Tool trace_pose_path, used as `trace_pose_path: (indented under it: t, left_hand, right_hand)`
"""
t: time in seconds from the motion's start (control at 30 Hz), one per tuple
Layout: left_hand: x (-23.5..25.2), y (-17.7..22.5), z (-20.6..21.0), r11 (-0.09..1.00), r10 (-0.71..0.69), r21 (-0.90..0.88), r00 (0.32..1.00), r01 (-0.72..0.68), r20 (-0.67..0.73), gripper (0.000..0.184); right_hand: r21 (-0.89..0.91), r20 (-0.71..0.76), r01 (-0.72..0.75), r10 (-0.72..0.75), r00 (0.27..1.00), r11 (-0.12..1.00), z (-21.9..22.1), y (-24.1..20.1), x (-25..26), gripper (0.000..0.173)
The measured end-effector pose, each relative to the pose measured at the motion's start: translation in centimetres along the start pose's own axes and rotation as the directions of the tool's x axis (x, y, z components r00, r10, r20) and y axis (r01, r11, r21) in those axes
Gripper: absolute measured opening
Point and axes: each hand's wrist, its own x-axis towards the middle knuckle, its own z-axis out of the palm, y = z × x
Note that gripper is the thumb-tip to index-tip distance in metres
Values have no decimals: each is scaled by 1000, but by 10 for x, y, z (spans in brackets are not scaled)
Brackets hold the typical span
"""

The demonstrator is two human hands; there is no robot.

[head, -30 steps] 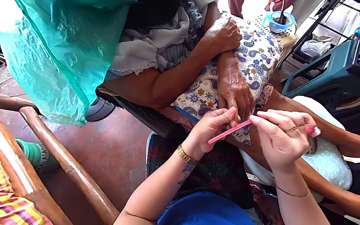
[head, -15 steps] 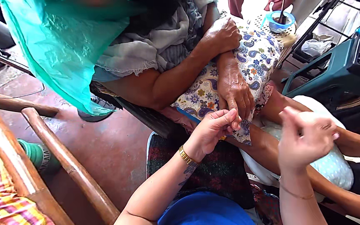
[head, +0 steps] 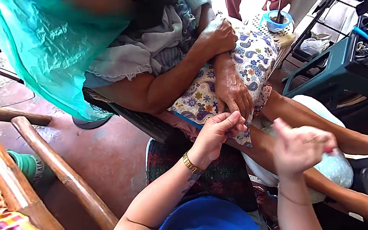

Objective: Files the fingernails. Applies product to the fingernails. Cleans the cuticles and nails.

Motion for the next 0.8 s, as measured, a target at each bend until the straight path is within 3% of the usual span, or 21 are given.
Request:
trace_pose_path:
  t: [0.07, 0.1, 0.17, 0.23, 0.3, 0.37, 0.5, 0.67, 0.8]
  left_hand:
    - [-1, 0, -2, 1000, -8, 10, 1000, 8, 5, 27]
    - [-1, 1, -3, 1000, -13, 7, 1000, 13, 10, 27]
    - [1, 1, -5, 1000, -16, -8, 1000, 16, 27, 26]
    - [3, 2, -6, 1000, -11, -28, 999, 12, 49, 26]
    - [2, 4, -6, 1000, -22, -1, 998, 22, 51, 27]
    - [1, 5, -7, 999, -45, -5, 998, 45, 46, 28]
    - [6, 5, -14, 996, -41, -72, 992, 50, 122, 29]
    - [2, 1, -13, 999, -35, 3, 996, 35, 87, 28]
    - [4, 3, -12, 999, 18, -36, 993, -14, 116, 28]
  right_hand:
    - [31, -57, -148, 150, 987, 989, 4, 21, 13, 14]
    - [99, -56, -109, 115, 992, 989, 3, 22, 18, 13]
    - [244, 17, 81, -88, 996, 966, -1, 6, 21, 9]
    - [292, 58, 168, -192, 980, 942, 6, -3, 26, 8]
    - [200, 7, 139, -143, 990, 970, 19, 9, 37, 7]
    - [229, -7, 70, -70, 997, 971, 23, 23, 49, 10]
    - [467, 119, 186, -271, 955, 864, 16, 3, 44, 10]
    - [296, 28, 97, -110, 994, 950, 23, 10, 37, 9]
    - [323, 61, 135, -163, 985, 937, 18, -8, 26, 9]
